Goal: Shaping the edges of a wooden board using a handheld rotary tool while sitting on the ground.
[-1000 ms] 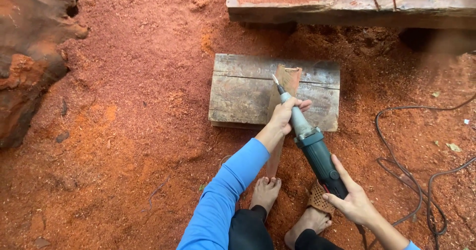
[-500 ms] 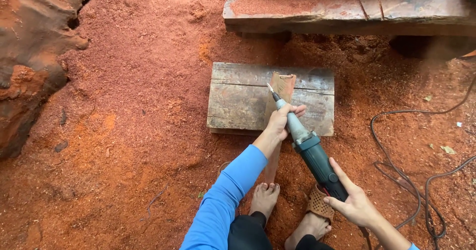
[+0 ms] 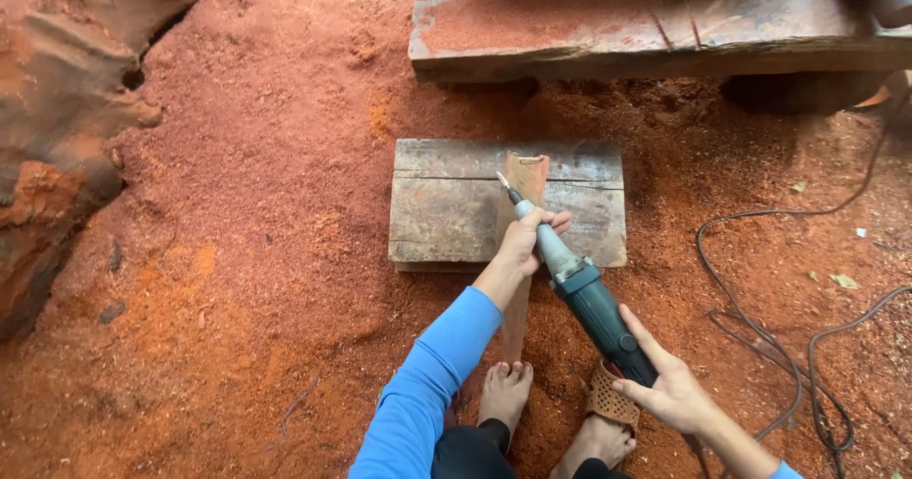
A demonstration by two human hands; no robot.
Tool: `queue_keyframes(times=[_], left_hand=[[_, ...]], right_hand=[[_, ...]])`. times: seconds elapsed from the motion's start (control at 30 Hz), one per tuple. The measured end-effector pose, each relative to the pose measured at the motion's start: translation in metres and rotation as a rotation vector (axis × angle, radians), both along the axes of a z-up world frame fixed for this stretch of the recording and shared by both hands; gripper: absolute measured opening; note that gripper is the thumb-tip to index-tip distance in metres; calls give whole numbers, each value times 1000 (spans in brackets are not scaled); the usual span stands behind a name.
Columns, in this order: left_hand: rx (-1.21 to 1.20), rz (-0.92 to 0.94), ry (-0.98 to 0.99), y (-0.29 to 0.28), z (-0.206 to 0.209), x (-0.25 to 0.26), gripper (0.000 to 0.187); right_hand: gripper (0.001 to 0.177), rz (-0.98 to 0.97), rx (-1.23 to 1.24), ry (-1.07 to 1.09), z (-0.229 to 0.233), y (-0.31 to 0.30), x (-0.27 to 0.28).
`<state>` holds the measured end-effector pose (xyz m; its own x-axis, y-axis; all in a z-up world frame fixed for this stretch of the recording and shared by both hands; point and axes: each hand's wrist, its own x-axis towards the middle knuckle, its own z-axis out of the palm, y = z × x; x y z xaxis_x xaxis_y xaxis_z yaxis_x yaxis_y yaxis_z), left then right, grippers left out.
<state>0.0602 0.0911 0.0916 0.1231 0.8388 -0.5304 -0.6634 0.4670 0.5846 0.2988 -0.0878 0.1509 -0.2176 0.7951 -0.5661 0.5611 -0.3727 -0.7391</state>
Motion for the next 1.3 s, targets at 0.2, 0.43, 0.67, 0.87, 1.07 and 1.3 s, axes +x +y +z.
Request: queue_keyframes(times=[0.2,0.43,0.67,0.87,1.07,1.3], left_hand=[[46,-77,25,15,26,-5,15],[89,-130,217,18,31,-15,25],[52,-130,268,17,34,-17,28],[39,-125,257,15,32,-17,28],[35,-110,229,15,31,-16,27],[46,-102,187,15,24,-18,25]], right_hand=[[117,-52,124,171,-11,-4,-20],[112,-85,208,315,-28,-19,-38],[115,-74,185,257,-23,-17,-41],[115,-72,177,251,-20,-17,-37],[116,-47,179,215,-18,-13,-34],[116,-47,136,169,-9,-11,-35]])
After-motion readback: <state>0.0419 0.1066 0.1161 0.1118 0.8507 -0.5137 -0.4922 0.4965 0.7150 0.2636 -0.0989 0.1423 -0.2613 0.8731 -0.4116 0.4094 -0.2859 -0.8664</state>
